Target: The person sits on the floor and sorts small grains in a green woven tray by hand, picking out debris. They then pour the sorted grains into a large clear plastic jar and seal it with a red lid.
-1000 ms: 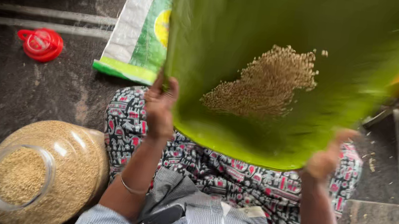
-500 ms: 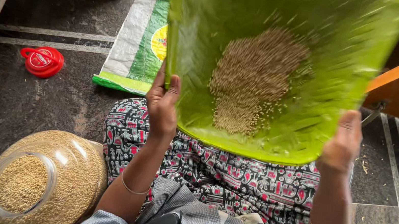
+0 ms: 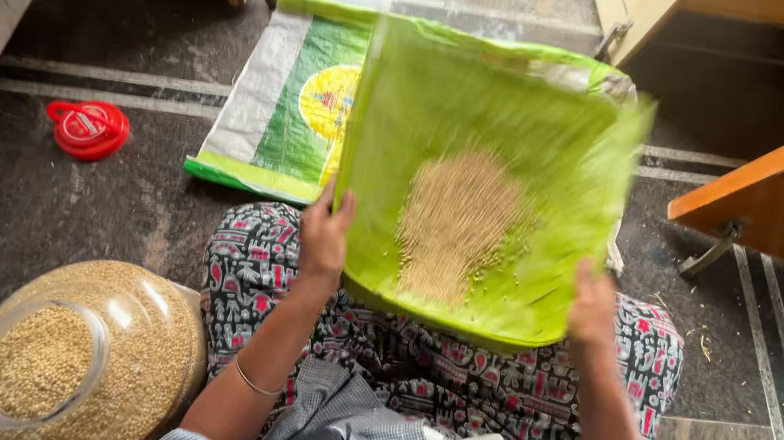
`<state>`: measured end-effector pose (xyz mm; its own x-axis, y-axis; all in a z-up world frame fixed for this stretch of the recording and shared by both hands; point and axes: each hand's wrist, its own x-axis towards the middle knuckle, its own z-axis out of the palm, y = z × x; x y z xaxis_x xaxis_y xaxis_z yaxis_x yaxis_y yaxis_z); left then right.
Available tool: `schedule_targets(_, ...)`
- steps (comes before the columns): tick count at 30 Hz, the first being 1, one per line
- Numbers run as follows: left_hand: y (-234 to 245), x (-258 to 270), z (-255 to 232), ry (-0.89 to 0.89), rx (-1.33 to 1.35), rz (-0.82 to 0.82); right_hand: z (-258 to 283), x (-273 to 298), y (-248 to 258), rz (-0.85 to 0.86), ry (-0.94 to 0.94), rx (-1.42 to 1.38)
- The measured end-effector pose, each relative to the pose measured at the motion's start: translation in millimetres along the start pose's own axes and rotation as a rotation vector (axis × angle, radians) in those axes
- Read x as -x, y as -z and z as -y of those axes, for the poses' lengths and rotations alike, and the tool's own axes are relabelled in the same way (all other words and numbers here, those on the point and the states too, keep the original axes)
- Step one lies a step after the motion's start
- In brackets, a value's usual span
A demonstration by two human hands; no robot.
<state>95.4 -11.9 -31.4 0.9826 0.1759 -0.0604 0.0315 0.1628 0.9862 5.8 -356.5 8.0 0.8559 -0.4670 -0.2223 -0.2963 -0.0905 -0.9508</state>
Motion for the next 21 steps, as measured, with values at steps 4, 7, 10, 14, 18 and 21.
schedule_targets(4, -15, 7, -76, -0.206, 0.299, 0.068, 70, 27, 20, 0.097, 0.210, -0.260)
schedule_targets(7, -23, 0, -69, -0.229, 0.239, 0.092, 44, 10, 2, 0.061, 0.250, -0.231)
schedule_targets(10, -10, 6, -11, -0.130, -0.198, 0.061, -24, 14, 2, 0.056, -0.018, -0.197)
schedule_targets(14, 16, 45, 52, 0.097, 0.014, 0.052, -67, 41, 9, 0.075, -0.233, -0.187)
schedule_targets(18, 20, 45, 37, 0.064, 0.012, 0.102, -41, 45, 2, 0.048, -0.287, -0.223)
schedule_targets(21, 30, 34, -6, 0.259, 0.273, 0.128, -10, 59, 0, 0.153, -0.104, -0.351)
